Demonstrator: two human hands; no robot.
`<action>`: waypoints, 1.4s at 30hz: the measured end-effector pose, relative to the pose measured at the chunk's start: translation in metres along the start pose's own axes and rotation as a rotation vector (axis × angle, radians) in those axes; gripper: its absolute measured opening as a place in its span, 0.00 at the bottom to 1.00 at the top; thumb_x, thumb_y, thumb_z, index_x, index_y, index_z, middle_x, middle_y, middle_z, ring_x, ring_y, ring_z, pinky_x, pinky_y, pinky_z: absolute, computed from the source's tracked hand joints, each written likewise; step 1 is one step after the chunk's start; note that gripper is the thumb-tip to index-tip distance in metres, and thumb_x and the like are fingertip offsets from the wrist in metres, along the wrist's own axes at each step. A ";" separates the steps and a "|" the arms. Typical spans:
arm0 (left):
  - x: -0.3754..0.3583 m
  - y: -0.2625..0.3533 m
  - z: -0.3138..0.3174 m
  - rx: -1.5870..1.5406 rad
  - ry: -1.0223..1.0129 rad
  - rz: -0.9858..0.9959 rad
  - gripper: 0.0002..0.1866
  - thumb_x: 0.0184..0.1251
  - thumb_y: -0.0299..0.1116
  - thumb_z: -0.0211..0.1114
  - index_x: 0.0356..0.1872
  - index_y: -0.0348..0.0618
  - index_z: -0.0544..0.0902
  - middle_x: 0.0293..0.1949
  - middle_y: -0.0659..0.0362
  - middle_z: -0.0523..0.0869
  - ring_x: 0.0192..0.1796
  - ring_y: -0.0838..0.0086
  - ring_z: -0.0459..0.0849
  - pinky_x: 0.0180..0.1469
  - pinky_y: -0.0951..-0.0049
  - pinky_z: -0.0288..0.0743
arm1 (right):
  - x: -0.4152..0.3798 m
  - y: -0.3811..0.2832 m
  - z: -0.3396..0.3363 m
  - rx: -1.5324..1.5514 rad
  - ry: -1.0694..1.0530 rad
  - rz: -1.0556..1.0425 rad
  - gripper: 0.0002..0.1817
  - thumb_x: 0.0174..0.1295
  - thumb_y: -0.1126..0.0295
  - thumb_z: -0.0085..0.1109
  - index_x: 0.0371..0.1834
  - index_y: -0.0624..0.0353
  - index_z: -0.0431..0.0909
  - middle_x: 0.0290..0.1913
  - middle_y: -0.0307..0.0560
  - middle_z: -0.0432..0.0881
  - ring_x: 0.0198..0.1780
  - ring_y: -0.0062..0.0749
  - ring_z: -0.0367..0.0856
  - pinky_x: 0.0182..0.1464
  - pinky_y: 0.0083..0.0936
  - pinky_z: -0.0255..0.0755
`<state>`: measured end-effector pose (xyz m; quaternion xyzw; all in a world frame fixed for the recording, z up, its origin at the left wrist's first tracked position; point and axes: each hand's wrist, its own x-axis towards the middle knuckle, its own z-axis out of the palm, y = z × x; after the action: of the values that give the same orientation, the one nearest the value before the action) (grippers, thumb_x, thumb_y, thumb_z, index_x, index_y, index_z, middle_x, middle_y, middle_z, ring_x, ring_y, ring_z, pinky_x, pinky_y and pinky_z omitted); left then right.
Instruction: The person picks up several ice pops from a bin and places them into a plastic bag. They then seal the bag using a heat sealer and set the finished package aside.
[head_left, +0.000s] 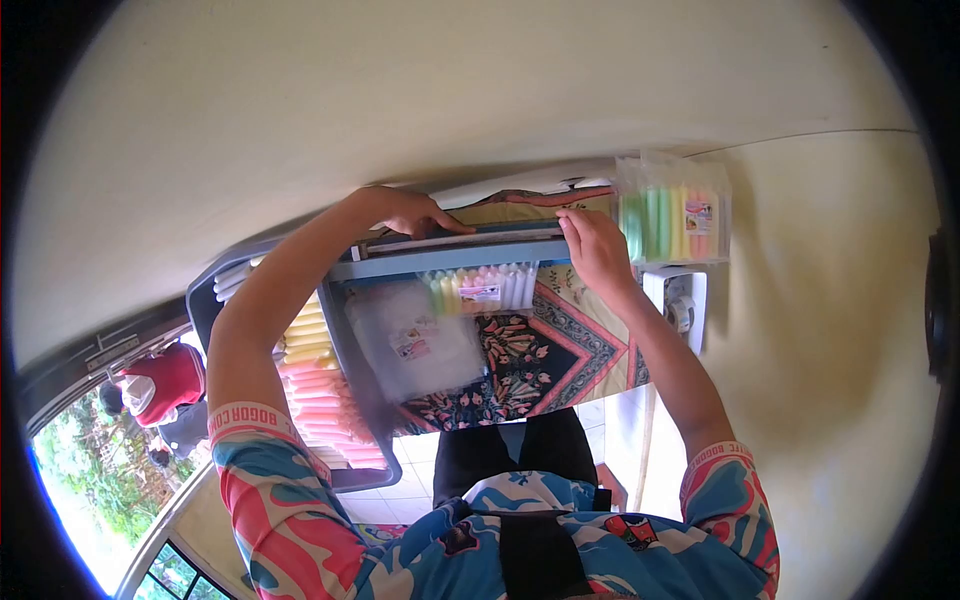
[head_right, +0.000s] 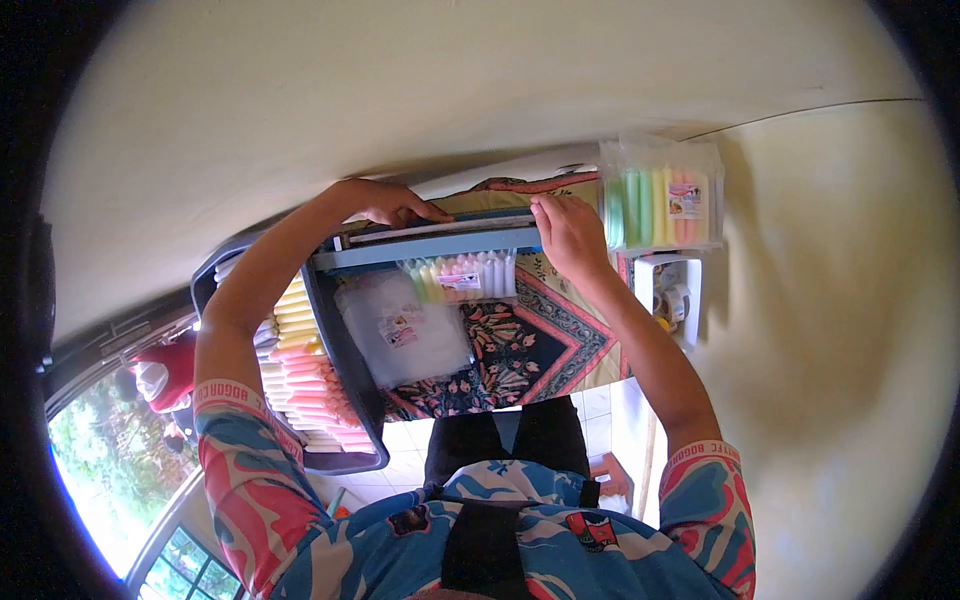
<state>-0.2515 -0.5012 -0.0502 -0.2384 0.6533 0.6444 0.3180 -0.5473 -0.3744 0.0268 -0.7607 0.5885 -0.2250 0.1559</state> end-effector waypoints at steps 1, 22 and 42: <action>-0.001 0.001 0.000 0.052 0.008 0.022 0.36 0.58 0.18 0.59 0.67 0.66 0.66 0.68 0.72 0.64 0.51 0.78 0.71 0.53 0.79 0.69 | 0.000 0.000 0.000 -0.002 -0.007 0.002 0.10 0.65 0.67 0.48 0.37 0.61 0.77 0.31 0.51 0.81 0.36 0.46 0.78 0.41 0.40 0.71; -0.057 0.066 0.022 0.142 0.793 0.051 0.17 0.69 0.37 0.54 0.56 0.46 0.76 0.42 0.50 0.84 0.47 0.63 0.82 0.50 0.68 0.72 | 0.000 0.002 0.002 0.013 -0.001 0.033 0.11 0.65 0.65 0.47 0.33 0.61 0.76 0.28 0.54 0.79 0.33 0.50 0.77 0.36 0.42 0.71; 0.056 -0.024 0.244 -0.885 1.420 0.487 0.35 0.48 0.28 0.75 0.57 0.36 0.65 0.54 0.52 0.74 0.58 0.67 0.72 0.60 0.67 0.65 | -0.007 0.015 0.014 0.031 0.005 -0.040 0.12 0.65 0.65 0.47 0.31 0.60 0.76 0.26 0.56 0.79 0.30 0.53 0.78 0.33 0.45 0.70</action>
<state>-0.2461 -0.2547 -0.0986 -0.5393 0.4194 0.5880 -0.4330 -0.5544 -0.3724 0.0065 -0.7693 0.5700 -0.2393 0.1616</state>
